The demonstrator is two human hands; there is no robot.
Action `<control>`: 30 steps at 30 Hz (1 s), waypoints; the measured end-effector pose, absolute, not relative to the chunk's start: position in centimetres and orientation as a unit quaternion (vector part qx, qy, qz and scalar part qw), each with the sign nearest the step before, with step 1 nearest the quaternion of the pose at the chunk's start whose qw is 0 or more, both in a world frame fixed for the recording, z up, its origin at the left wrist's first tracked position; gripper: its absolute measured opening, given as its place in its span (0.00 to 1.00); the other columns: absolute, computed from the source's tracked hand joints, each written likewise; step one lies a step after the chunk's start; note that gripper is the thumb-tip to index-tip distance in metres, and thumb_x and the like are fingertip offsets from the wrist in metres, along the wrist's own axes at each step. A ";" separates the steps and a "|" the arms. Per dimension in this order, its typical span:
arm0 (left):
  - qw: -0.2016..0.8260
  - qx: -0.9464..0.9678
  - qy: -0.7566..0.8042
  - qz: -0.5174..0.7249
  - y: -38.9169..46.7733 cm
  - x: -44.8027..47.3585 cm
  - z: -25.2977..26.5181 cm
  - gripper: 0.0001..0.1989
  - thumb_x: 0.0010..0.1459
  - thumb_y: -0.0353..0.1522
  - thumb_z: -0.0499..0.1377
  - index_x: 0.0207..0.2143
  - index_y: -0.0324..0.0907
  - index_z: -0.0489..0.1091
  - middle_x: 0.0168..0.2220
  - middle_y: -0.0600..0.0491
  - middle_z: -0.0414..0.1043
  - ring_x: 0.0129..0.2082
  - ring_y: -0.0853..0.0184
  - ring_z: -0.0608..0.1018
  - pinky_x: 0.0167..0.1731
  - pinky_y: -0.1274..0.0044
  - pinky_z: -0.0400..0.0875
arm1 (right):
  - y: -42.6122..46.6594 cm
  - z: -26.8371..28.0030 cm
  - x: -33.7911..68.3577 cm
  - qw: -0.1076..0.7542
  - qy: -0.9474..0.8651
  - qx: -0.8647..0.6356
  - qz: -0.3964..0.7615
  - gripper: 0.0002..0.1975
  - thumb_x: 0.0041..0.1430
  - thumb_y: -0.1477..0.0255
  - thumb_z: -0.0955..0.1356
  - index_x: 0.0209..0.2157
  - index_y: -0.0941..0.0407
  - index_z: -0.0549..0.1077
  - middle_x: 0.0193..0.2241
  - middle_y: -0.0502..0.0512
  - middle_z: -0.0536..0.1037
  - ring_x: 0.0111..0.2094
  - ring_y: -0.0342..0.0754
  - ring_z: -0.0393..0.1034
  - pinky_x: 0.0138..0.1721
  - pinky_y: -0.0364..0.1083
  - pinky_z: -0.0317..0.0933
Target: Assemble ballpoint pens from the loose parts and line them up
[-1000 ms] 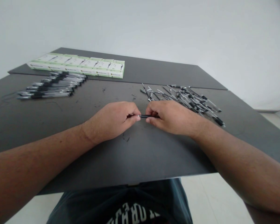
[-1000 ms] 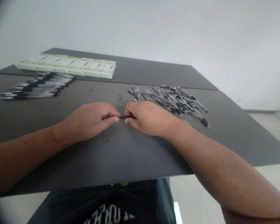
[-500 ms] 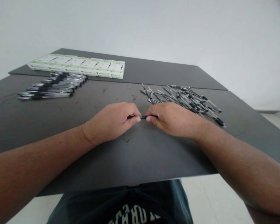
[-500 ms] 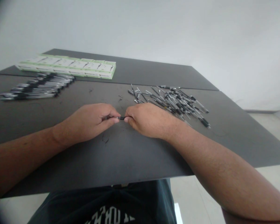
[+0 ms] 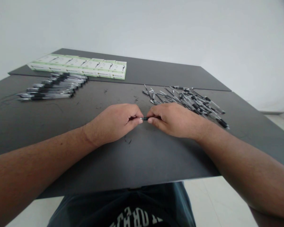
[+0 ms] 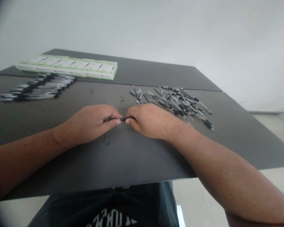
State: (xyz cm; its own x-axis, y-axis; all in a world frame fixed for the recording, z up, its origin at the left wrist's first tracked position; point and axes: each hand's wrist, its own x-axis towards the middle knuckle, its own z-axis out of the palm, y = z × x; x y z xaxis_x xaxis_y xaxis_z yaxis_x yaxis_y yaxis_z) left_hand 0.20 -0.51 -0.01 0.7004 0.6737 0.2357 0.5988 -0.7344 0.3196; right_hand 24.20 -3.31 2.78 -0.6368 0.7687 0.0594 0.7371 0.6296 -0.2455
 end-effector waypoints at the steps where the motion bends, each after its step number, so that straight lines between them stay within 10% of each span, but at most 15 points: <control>1: 0.109 0.916 0.347 0.170 -0.5 0.2 0.0 0.13 0.68 0.39 0.55 0.42 0.44 0.78 0.37 0.52 0.82 0.39 0.61 0.81 0.41 0.72 0.69 | -3.3 2.8 24.2 0.090 -0.895 -0.424 0.105 0.09 0.70 0.68 0.67 0.45 0.56 0.78 0.36 0.54 0.83 0.36 0.48 0.73 0.37 0.46 0.56; 30: 0.109 0.917 0.344 0.170 -0.5 0.3 -0.1 0.13 0.68 0.39 0.55 0.42 0.45 0.79 0.37 0.52 0.82 0.39 0.62 0.81 0.41 0.72 0.70 | -3.3 2.9 24.2 0.049 -0.905 -0.416 0.078 0.10 0.72 0.68 0.65 0.41 0.56 0.77 0.34 0.55 0.81 0.35 0.49 0.72 0.37 0.47 0.55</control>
